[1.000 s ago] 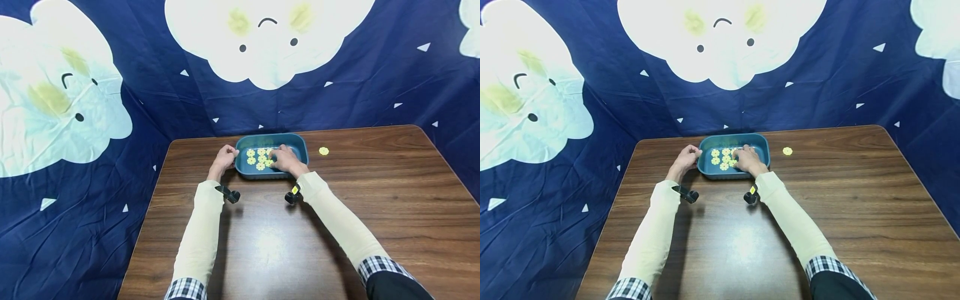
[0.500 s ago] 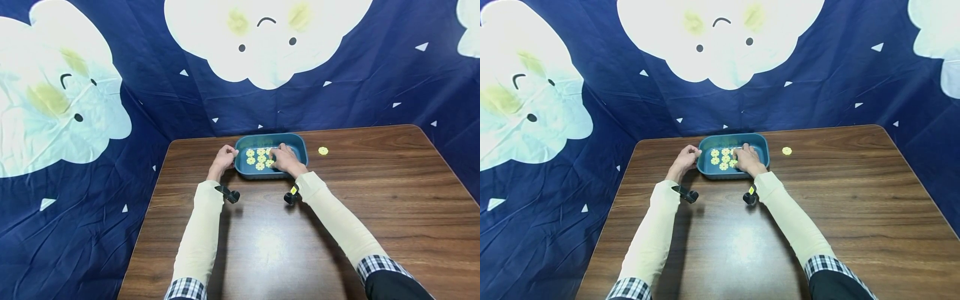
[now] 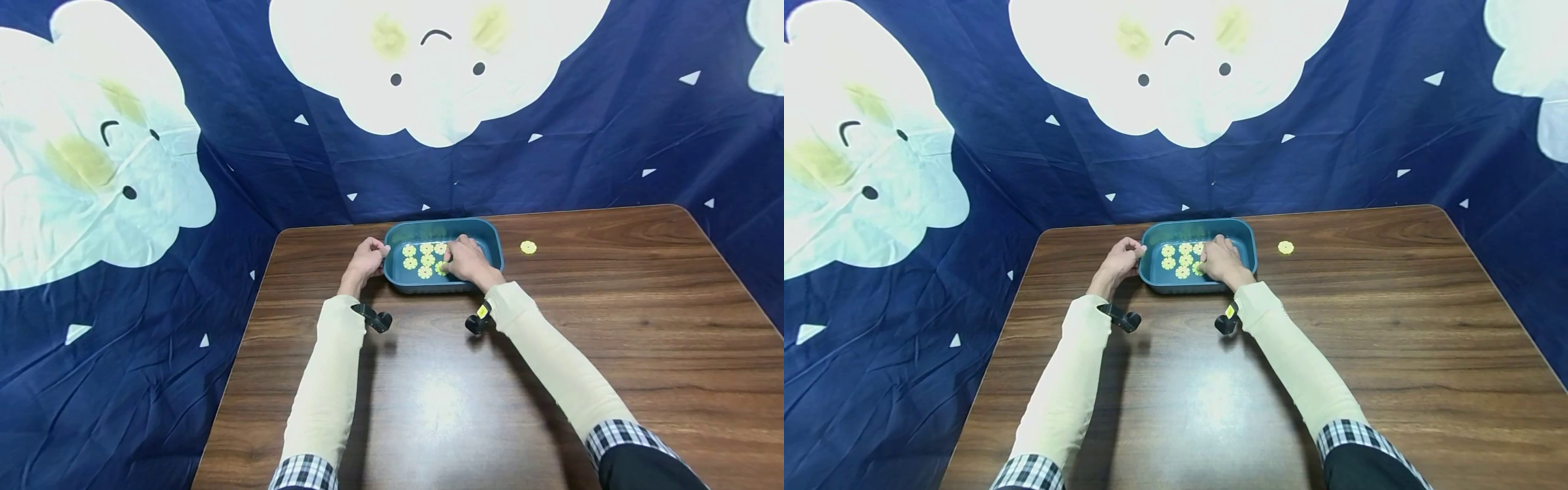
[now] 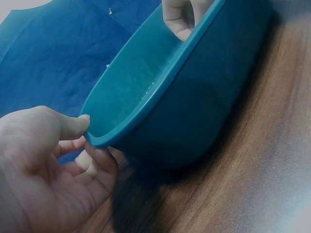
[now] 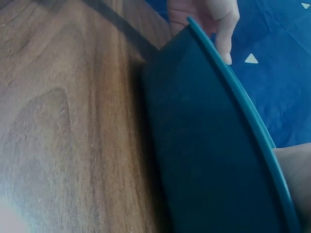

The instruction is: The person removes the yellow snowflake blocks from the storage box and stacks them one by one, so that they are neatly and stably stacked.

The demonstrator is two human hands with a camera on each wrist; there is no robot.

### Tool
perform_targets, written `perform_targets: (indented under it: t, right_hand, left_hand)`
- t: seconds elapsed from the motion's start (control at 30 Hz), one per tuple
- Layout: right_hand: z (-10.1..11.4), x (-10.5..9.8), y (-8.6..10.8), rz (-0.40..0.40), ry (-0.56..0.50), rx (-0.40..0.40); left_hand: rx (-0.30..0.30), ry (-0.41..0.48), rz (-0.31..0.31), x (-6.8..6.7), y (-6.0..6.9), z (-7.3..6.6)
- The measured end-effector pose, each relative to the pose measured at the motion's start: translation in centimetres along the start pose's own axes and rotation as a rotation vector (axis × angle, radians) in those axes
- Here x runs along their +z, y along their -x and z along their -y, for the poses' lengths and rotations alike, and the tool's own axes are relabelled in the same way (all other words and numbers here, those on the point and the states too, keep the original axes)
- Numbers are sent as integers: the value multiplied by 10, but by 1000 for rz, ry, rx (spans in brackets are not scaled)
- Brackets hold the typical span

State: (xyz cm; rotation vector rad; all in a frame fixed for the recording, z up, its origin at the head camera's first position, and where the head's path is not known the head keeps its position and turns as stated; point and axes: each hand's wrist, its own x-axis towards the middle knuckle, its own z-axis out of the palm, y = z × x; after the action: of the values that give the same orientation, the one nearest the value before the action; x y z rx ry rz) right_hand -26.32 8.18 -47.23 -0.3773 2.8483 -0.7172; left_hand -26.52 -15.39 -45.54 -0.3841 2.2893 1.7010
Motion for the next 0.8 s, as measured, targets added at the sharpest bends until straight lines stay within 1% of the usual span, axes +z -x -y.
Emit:
perform_targets:
  t: [0.2,0.37,0.53,0.6,0.8]
  right_hand:
    - [-2,-1,-2,-38,-53,-38]
    - [-4,-2,-2,-76,-162,-35]
    - [-5,-2,-4,-131,-235,-51]
    - [-5,-2,-4,-136,-250,-50]
    - [-5,-4,-2,-139,-290,-42]
  left_hand:
    - [0,-3,3,0,0,0]
    - [-3,-1,4,0,0,-1]
    - [-10,-31,-2,0,0,-2]
    - [-14,-41,-3,-1,0,-2]
    - [-15,-32,5,-1,-2,-2]
